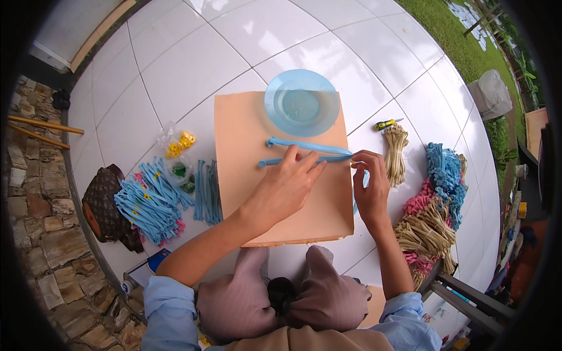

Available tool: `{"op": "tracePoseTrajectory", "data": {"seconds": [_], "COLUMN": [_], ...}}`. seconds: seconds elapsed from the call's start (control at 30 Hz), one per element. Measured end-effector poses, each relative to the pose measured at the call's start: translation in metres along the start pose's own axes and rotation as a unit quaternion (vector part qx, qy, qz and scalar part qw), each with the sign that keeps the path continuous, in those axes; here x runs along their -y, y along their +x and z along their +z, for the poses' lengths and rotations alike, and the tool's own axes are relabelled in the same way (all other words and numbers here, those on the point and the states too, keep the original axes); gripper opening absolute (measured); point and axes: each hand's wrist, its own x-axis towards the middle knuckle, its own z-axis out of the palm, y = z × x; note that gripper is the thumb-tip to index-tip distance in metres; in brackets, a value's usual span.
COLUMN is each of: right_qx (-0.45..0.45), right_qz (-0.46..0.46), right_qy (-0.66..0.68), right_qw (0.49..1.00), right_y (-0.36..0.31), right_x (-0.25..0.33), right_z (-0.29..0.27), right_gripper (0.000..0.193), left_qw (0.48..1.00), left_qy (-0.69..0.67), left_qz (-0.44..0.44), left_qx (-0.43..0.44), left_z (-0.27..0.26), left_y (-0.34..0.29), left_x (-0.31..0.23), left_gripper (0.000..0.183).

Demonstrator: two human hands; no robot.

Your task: The person prepares plastic sandal components by dipping straps into water and threading them together on a cardboard box.

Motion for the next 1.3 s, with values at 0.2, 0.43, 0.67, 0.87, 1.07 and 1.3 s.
{"op": "tracePoseTrajectory", "data": {"seconds": [0.2,0.43,0.67,0.87,1.07,1.3], "right_qx": [0.084,0.072,0.1,0.197,0.271,0.189], "right_qz": [0.024,0.012,0.013,0.066,0.108,-0.054], "right_qy": [0.011,-0.003,0.055,0.304,0.415,0.392], "right_qw": [0.996,0.997,0.993,0.93,0.862,0.898], "right_y": [0.016,0.001,0.021,0.073,0.096,0.067], "right_x": [-0.022,0.004,0.117,0.196,0.223,0.232], "right_z": [-0.005,-0.036,-0.118,-0.12,-0.084,-0.089], "right_gripper": [0.026,0.024,0.032,0.037,0.033,0.045], "left_qw": [0.997,0.978,0.932,0.869,0.846,0.937], "left_qy": [-0.044,-0.064,-0.072,0.227,0.303,0.004], "left_qz": [-0.014,0.042,0.075,0.257,0.347,0.193], "left_qx": [-0.055,-0.196,-0.346,-0.357,-0.268,-0.289], "left_z": [0.012,0.011,-0.082,-0.145,-0.181,-0.23], "left_y": [0.001,-0.01,-0.037,-0.054,-0.056,-0.075], "left_x": [0.016,0.006,-0.018,-0.031,-0.03,-0.022], "left_gripper": [0.03,0.019,0.027,0.05,0.019,0.024]}}
